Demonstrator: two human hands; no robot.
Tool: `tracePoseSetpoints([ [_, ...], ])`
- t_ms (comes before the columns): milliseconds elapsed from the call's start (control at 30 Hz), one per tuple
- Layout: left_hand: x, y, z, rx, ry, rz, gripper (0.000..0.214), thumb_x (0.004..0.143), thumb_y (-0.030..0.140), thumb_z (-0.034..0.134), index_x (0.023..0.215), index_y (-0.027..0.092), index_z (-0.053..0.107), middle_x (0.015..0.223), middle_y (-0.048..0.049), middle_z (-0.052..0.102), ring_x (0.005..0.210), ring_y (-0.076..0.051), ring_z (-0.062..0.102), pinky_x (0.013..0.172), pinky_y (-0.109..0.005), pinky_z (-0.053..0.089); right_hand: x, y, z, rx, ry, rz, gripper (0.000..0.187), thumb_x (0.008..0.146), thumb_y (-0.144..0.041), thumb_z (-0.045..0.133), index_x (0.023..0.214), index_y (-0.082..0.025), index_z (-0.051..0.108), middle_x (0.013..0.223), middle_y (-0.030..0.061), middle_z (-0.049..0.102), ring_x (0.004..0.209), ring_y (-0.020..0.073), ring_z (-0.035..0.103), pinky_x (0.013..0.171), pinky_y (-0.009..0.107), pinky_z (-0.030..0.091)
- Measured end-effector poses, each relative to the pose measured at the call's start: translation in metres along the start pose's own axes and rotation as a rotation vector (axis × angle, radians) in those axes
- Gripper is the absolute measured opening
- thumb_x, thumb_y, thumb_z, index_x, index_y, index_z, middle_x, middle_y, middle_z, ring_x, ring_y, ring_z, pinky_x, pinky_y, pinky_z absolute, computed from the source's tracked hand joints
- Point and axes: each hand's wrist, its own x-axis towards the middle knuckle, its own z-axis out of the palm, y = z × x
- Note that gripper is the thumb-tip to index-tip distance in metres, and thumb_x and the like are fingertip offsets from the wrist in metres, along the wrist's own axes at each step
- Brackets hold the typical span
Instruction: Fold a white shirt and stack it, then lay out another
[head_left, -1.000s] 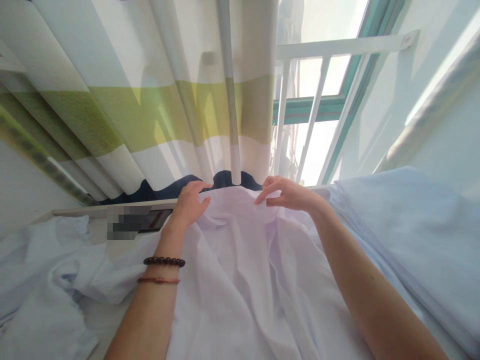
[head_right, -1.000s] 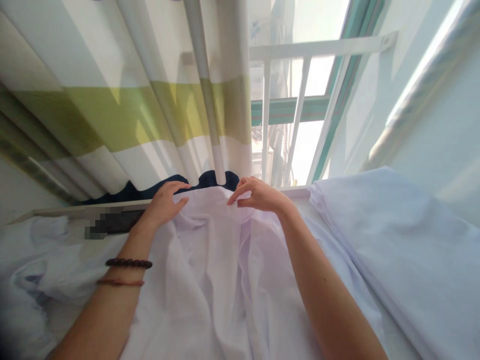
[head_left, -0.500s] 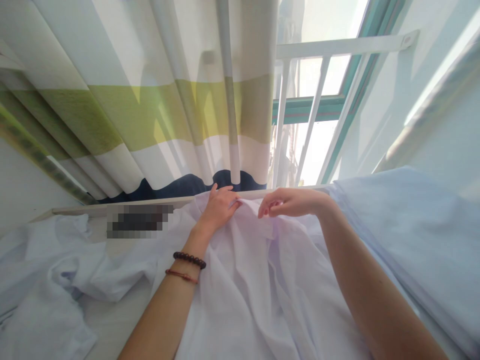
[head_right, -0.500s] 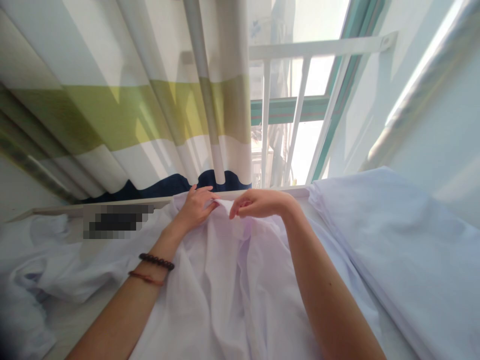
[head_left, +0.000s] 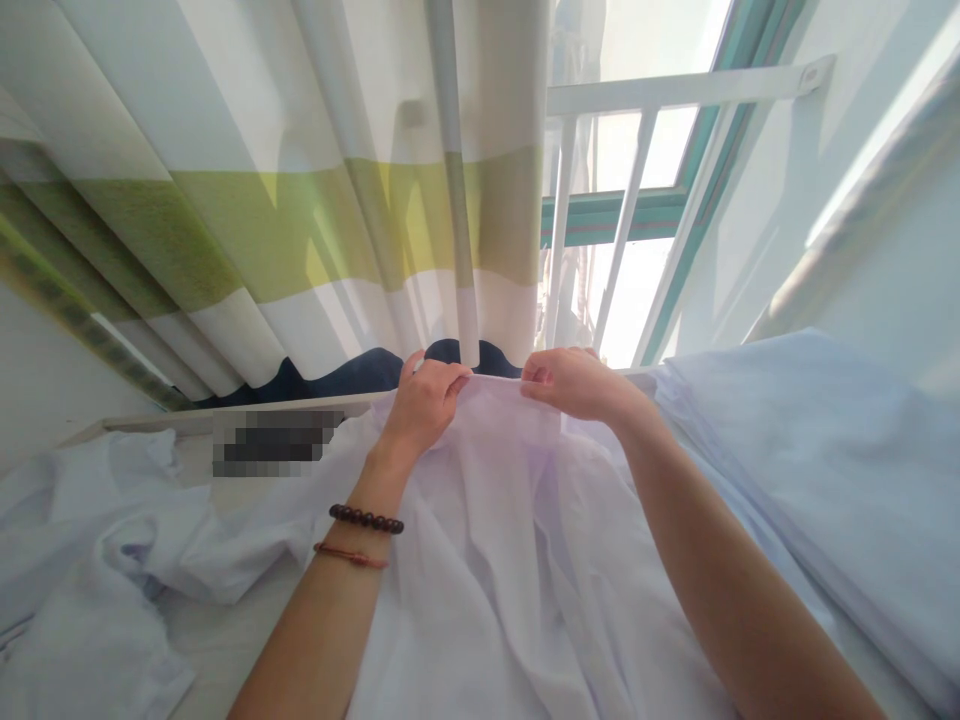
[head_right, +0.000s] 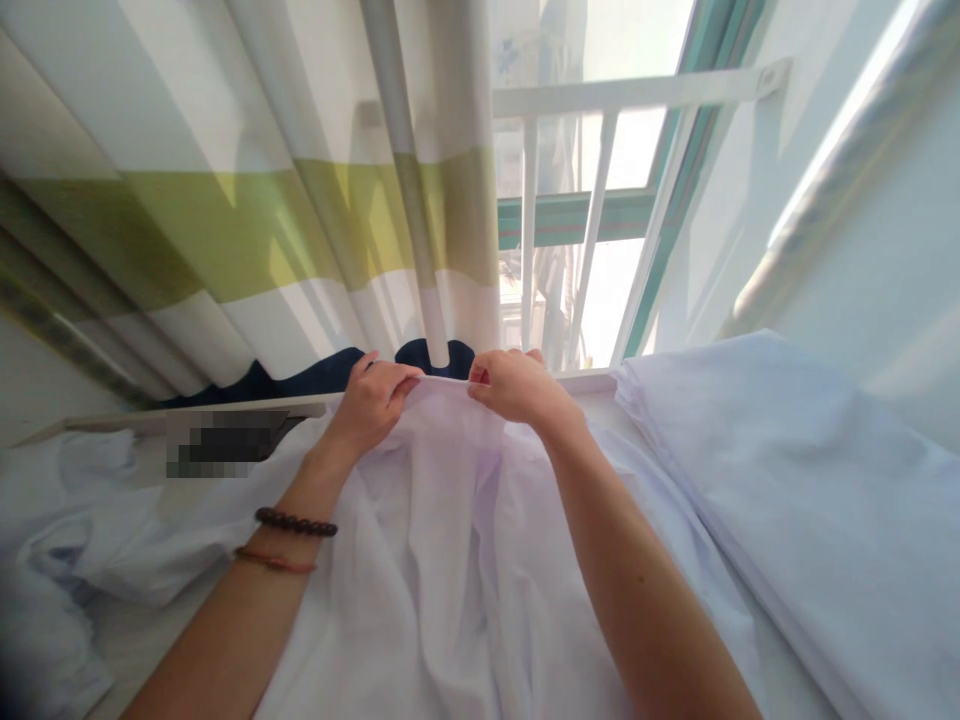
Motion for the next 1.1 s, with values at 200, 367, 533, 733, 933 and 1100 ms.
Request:
tracePoseSetpoints([
  [200, 0.002, 0.001, -0.004, 0.045, 0.066, -0.102, 0.026, 0.096, 0.024, 0.040, 0.094, 0.018, 0.065, 0.083, -0.0057, 0.071, 0.083, -0.019, 0.063, 0.109, -0.044, 0.032, -0.007, 0.001, -0.005, 0.012, -0.023, -0.070, 0.015, 0.081, -0.034, 0.058, 0.085, -0.022, 0.066, 0.091, 0.0034, 0.063, 0.084, 0.0194, 0.058, 0.080, 0.033, 0.040],
  [367, 0.001, -0.021, -0.015, -0.079, -0.011, -0.138, 0.027, 0.095, 0.032, 0.041, 0.095, 0.020, 0.065, 0.095, -0.0045, 0.072, 0.093, -0.021, 0.063, 0.109, -0.048, 0.032, 0.000, 0.005, -0.001, 0.239, 0.266, -0.033, 0.013, 0.083, -0.030, 0.048, 0.085, -0.021, 0.057, 0.084, 0.0022, 0.060, 0.073, 0.0168, 0.055, 0.061, 0.027, 0.038],
  [533, -0.019, -0.072, -0.025, -0.108, -0.095, -0.390, 0.041, 0.079, 0.012, 0.040, 0.115, 0.018, 0.060, 0.123, -0.0101, 0.062, 0.119, -0.025, 0.055, 0.105, -0.042, 0.040, 0.010, 0.014, 0.009, 0.283, 0.562, 0.150, 0.011, 0.082, -0.032, 0.048, 0.075, -0.023, 0.048, 0.064, -0.0017, 0.052, 0.062, 0.0168, 0.050, 0.057, 0.028, 0.034],
  [733, -0.034, -0.084, -0.011, -0.329, -0.282, -0.545, 0.057, 0.078, 0.020, 0.050, 0.134, 0.019, 0.047, 0.134, -0.0113, 0.056, 0.120, -0.025, 0.056, 0.101, -0.041, 0.044, 0.019, 0.031, 0.030, 0.243, 0.606, 0.314, 0.010, 0.080, -0.033, 0.049, 0.075, -0.025, 0.044, 0.065, 0.0004, 0.054, 0.062, 0.0192, 0.048, 0.056, 0.030, 0.032],
  [933, -0.036, -0.080, 0.006, -0.326, -0.216, -0.594, 0.056, 0.068, 0.033, 0.067, 0.121, 0.018, 0.059, 0.108, -0.0091, 0.069, 0.105, -0.027, 0.063, 0.096, -0.041, 0.047, 0.021, 0.049, 0.035, 0.593, 0.581, 0.396, 0.022, 0.074, -0.039, 0.061, 0.084, -0.023, 0.050, 0.067, -0.0017, 0.055, 0.057, 0.0155, 0.050, 0.051, 0.028, 0.037],
  [1100, -0.034, -0.084, 0.002, -0.239, -0.064, -0.615, 0.028, 0.076, 0.038, 0.059, 0.092, 0.016, 0.067, 0.094, -0.0073, 0.069, 0.090, -0.024, 0.063, 0.088, -0.039, 0.049, 0.028, 0.037, 0.020, 0.613, 0.529, 0.356, 0.016, 0.072, -0.029, 0.062, 0.084, -0.019, 0.058, 0.069, 0.0001, 0.058, 0.058, 0.0154, 0.053, 0.053, 0.029, 0.042],
])
